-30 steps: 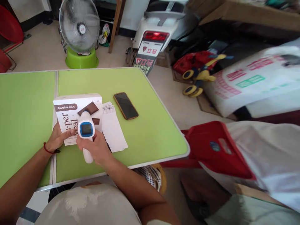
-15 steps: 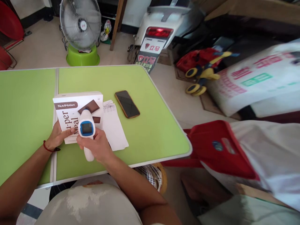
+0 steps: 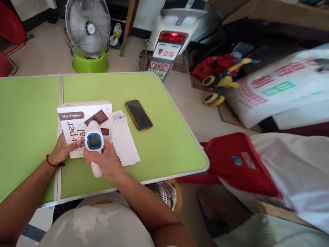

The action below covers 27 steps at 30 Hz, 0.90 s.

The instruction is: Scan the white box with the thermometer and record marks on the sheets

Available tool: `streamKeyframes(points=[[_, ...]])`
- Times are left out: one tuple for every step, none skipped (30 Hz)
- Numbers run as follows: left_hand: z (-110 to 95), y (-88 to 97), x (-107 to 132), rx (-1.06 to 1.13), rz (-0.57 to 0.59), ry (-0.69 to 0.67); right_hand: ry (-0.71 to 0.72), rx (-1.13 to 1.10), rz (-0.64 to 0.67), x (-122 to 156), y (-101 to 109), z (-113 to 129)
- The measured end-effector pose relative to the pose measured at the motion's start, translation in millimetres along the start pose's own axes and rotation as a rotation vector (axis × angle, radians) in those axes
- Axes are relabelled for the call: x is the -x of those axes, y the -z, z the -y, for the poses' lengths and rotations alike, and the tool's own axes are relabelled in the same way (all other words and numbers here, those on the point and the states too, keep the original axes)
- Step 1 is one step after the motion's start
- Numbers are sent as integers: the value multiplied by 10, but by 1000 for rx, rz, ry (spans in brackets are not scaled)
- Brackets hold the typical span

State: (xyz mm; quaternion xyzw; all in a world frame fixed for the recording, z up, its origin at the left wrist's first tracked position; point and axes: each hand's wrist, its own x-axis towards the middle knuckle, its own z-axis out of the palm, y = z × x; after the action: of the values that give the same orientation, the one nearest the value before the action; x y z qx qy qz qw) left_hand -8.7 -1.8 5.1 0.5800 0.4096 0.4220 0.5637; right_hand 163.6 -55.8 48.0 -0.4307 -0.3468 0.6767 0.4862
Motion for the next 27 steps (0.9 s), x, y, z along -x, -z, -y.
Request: streamKeyframes(points=[[-2, -2, -1, 0, 1, 2, -1, -5, 3, -1, 1, 1], [-2, -3, -1, -2, 1, 5, -2, -9, 7, -2, 1, 1], [-2, -3, -1, -6, -1, 5, -2, -13, 9, -2, 1, 2], [0, -1, -1, -13, -4, 3, -2, -15, 9, -2, 0, 1], [3, 2, 0, -22, -6, 0, -3, -15, 6, 0, -1, 0], [8, 7, 1, -29, -7, -3, -3, -13, 1, 2, -1, -1], [12, 13, 1, -36, -7, -3, -3, -7, -2, 3, 1, -4], [17, 18, 2, -43, -7, 0, -4, -1, -6, 5, 4, -7], [20, 22, 2, -50, -7, 5, -6, 6, -10, 5, 9, -11], [22, 24, 1, -54, -7, 10, -8, 11, -12, 3, 15, -16], [23, 23, 1, -53, -7, 12, -9, 14, -12, 1, 20, -20], [22, 20, 0, -47, -6, 12, -8, 13, -11, -3, 23, -25], [19, 15, 0, -37, -3, 11, -6, 11, -4, -8, 22, -28], [17, 10, 0, -23, 1, 9, -1, 6, 5, -11, 18, -30], [14, 5, 1, -11, 4, 7, 6, 1, 16, -11, 11, -29], [12, 2, 2, -3, 6, 9, 11, -2, 25, -8, 2, -25], [10, 2, 3, -3, 5, 13, 16, -1, 31, 2, -6, -16], [9, 5, 4, -10, 2, 17, 20, 7, 31, 18, -7, 0], [7, 14, 4, -20, -4, 20, 21, 29, 26, 39, 1, 21], [5, 27, 3, -33, -11, 16, 26, 66, 17, 65, 25, 49], [1, 45, 0, -46, -22, 3, 33, 119, 3, 91, 67, 81], [-4, 68, -6, -59, -34, -20, 46, 194, -16, 114, 130, 115], [-11, 95, -13, -73, -49, -56, 76, 279, -45, 130, 212, 147], [-18, 125, -23, -84, -69, -94, 104, 388, -88, 135, 312, 173], [-24, 157, -33, -94, -92, -132, 128, 505, -146, 126, 423, 190], [-29, 190, -44, -101, -125, -161, 142, 619, -214, 103, 542, 195], [-33, 221, -55, -111, -161, -178, 149, 730, -275, 67, 661, 185]])
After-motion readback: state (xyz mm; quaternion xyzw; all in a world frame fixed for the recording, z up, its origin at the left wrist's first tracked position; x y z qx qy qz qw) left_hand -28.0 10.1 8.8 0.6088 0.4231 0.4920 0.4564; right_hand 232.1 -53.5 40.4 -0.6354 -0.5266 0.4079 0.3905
